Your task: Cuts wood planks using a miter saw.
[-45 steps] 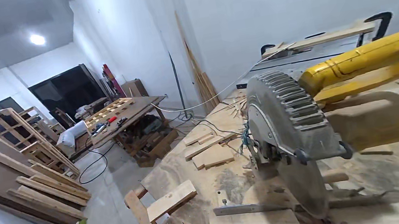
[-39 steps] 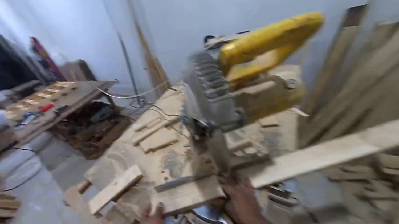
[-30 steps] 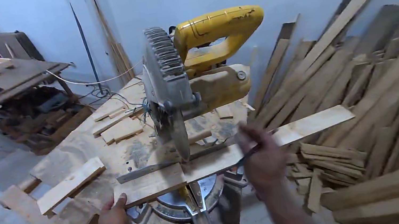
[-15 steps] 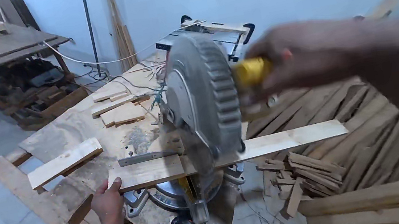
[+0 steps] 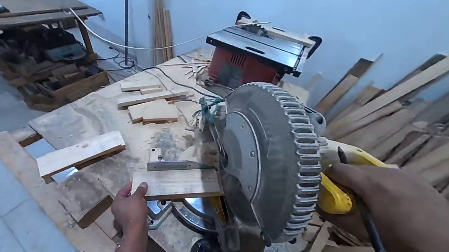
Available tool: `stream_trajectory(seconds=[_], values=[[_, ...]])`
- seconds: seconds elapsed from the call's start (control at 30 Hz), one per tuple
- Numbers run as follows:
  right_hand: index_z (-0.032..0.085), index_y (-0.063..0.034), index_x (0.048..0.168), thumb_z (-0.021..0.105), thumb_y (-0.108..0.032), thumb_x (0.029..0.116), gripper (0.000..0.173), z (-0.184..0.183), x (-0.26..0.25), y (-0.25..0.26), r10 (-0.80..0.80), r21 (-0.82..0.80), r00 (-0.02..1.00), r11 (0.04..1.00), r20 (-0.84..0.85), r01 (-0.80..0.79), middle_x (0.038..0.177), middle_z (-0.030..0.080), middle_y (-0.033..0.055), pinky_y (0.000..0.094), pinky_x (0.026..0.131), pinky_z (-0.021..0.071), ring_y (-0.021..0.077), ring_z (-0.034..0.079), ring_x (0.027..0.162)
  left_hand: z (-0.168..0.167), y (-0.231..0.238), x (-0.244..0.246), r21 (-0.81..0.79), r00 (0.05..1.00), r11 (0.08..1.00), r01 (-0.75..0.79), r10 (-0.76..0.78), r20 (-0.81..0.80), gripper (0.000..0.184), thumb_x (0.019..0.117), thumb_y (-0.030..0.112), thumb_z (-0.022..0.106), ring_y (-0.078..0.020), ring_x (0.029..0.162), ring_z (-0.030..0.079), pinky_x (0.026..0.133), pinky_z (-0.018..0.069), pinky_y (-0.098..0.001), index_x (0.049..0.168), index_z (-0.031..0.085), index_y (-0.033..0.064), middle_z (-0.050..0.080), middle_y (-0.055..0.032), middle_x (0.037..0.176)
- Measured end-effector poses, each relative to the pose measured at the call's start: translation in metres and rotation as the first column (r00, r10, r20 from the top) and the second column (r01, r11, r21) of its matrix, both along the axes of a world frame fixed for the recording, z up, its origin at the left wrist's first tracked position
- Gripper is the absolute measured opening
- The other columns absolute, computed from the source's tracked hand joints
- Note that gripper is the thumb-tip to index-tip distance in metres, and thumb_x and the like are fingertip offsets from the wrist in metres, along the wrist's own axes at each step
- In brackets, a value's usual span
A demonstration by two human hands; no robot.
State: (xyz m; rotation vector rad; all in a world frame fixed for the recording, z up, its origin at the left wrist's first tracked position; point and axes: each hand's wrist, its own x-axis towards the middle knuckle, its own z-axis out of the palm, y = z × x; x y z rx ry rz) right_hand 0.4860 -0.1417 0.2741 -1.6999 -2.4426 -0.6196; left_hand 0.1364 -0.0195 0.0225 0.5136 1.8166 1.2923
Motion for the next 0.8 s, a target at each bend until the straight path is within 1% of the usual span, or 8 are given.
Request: stream_trajectory(seconds=[0.17,0.23,0.3,0.4,0.47,0.6,0.73,0.8], values=[[0.059,-0.0172,0.077,0.07,-0.05,0.0708,0.035,-0.001,-0.003,-0.004,-0.019,-0.031,1.0,0.999,-0.001,0.019,0.06,0.054,0.0006,0.0449,0.04,0.0437,0.0235,0.06,0.051,0.005,-0.001,0.01,-0.013,1.0,1.0,-0.006,0.007,0.013,0.037,0.0851,0.018,0.085,-0.0296,0.099,0.071,0.088,0.0561,-0.0547,0.118,0.073,0.0077,0.074,-0.0138,0.106],[0.059,-0.0165,0.076,0.069,-0.05,0.0715,0.036,-0.005,-0.002,-0.006,-0.009,-0.013,1.0,1.0,0.005,0.009,0.06,0.054,0.0012,0.0448,0.04,0.0436,0.024,0.06,0.051,0.007,-0.001,0.012,-0.012,1.0,1.0,-0.013,0.013,0.012,0.037,0.0848,0.018,0.086,-0.0294,0.099,0.07,0.088,0.0558,-0.0545,0.118,0.073,0.0076,0.074,-0.0138,0.106],[0.06,-0.0146,0.077,0.071,-0.047,0.0717,0.035,-0.007,-0.005,-0.01,-0.016,-0.034,1.0,0.999,-0.006,0.015,0.06,0.055,0.0033,0.0462,0.041,0.0448,0.0261,0.061,0.052,0.007,-0.001,0.014,-0.004,1.0,1.0,-0.015,0.015,0.014,0.036,0.0847,0.017,0.085,-0.0291,0.098,0.07,0.087,0.0562,-0.0537,0.117,0.073,0.007,0.073,-0.0142,0.106],[0.063,-0.0109,0.082,0.074,-0.044,0.0784,0.035,-0.012,-0.011,-0.018,-0.037,-0.079,0.999,0.996,-0.023,0.036,0.065,0.06,0.0087,0.0488,0.045,0.0476,0.0303,0.065,0.057,0.004,-0.001,0.013,0.014,1.0,1.0,0.0,0.0,0.009,0.037,0.0864,0.018,0.084,-0.0286,0.097,0.071,0.087,0.0573,-0.0528,0.119,0.071,0.0057,0.073,-0.0143,0.105],[0.062,-0.0097,0.082,0.073,-0.045,0.0791,0.037,-0.02,-0.011,-0.021,-0.033,-0.064,0.999,0.997,-0.017,0.032,0.065,0.06,0.0099,0.0484,0.044,0.047,0.0312,0.064,0.056,0.002,0.0,0.012,0.018,1.0,1.0,-0.008,0.007,0.014,0.037,0.0861,0.018,0.084,-0.0275,0.095,0.072,0.086,0.0581,-0.0519,0.119,0.072,0.0066,0.074,-0.0135,0.104],[0.061,-0.0085,0.082,0.072,-0.046,0.079,0.039,-0.037,-0.01,-0.025,-0.028,-0.036,1.0,0.999,-0.002,0.028,0.064,0.059,0.0106,0.0477,0.044,0.0476,0.0319,0.064,0.056,0.0,0.002,0.011,0.016,0.999,1.0,-0.02,0.019,0.028,0.039,0.0854,0.018,0.085,-0.0286,0.096,0.071,0.086,0.0578,-0.0526,0.121,0.071,0.007,0.074,-0.0143,0.105],[0.063,-0.0075,0.087,0.075,-0.047,0.0783,0.043,-0.062,-0.011,-0.034,-0.075,-0.089,0.997,0.993,-0.009,0.074,0.068,0.062,0.0134,0.0499,0.047,0.0507,0.0346,0.066,0.06,-0.001,0.003,0.007,-0.015,1.0,1.0,0.023,-0.022,0.014,0.041,0.0862,0.021,0.085,-0.0305,0.096,0.071,0.085,0.0576,-0.0545,0.122,0.07,0.0081,0.073,-0.0152,0.106],[0.065,-0.0058,0.092,0.079,-0.044,0.077,0.043,-0.071,-0.011,-0.041,-0.098,-0.124,0.995,0.988,-0.036,0.093,0.074,0.065,0.0163,0.052,0.051,0.0532,0.0369,0.068,0.065,0.001,0.0,0.003,-0.016,0.998,0.999,0.045,-0.044,0.053,0.041,0.0873,0.02,0.083,-0.0307,0.092,0.071,0.079,0.0588,-0.0527,0.124,0.069,0.0086,0.073,-0.0162,0.106]])
